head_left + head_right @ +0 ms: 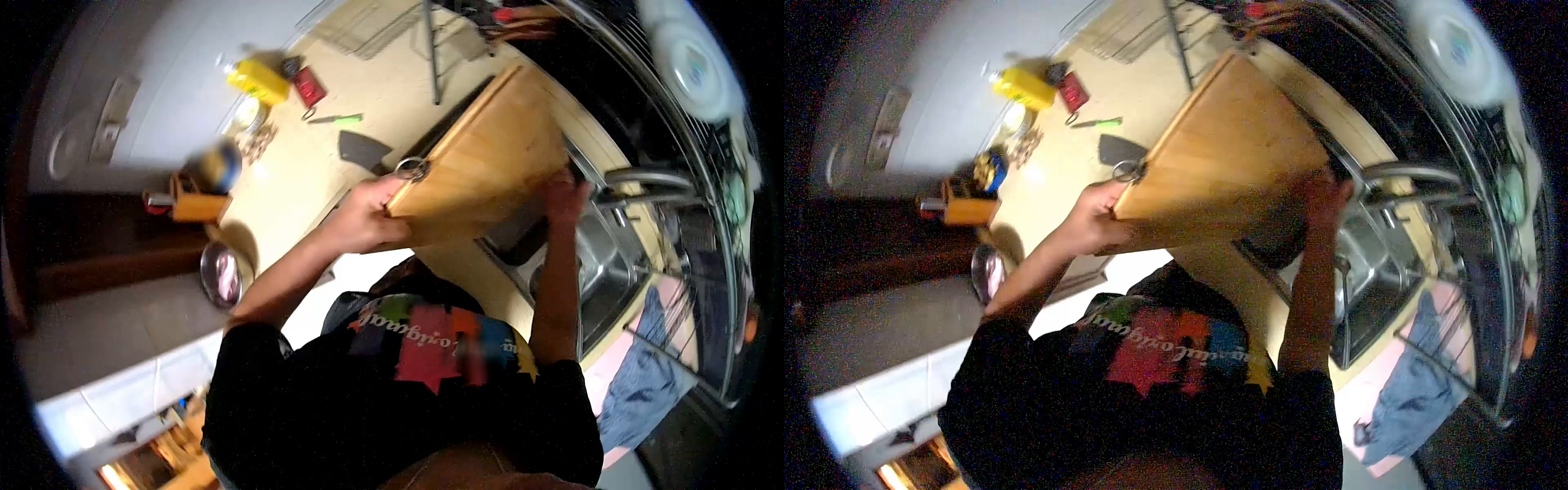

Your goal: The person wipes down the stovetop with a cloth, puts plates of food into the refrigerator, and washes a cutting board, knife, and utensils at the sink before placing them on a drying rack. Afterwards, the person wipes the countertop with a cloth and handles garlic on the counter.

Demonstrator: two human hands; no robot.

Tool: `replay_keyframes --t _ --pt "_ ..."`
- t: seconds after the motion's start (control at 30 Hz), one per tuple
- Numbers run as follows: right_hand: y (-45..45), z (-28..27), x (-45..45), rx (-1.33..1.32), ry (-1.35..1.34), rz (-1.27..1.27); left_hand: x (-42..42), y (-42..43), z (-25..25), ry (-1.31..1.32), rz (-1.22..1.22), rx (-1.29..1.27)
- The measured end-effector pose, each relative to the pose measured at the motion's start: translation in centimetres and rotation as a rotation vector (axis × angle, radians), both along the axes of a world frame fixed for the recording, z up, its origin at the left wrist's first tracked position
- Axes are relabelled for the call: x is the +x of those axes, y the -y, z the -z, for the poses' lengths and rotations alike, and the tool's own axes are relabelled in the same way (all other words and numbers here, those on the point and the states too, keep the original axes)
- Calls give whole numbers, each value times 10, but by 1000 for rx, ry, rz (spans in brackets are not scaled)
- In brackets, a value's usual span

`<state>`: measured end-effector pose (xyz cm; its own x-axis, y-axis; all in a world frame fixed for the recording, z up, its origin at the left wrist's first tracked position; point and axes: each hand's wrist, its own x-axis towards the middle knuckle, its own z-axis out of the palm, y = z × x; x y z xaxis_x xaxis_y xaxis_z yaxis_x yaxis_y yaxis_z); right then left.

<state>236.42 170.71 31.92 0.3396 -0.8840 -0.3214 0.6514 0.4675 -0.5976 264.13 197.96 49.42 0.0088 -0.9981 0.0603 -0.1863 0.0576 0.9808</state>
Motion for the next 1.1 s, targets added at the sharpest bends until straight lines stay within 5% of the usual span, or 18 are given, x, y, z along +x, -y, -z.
replay_keyframes --t 0.23,0.37,0.5,0.57,0.83,0.93,1.1 --pt "-54 52 -1 -49 -490 -199 2 -3 -10 -305 -131 -5" --pt "-109 19 46 -216 -487 -445 7 -4 -9 -275 -146 -14" --pt "-66 -8 58 -460 -597 -340 22 -17 -26 -87 -91 128" --pt "-26 -4 46 -552 -738 -231 21 -22 -31 -82 -102 -18" --pt "55 155 -28 -704 -1732 -375 38 -61 -85 -158 -398 111" --pt "34 176 -42 -644 -1684 -497 40 -73 -120 -103 -641 164" --pt "2 212 -60 -712 -1495 -462 61 -82 -151 16 -853 -108"
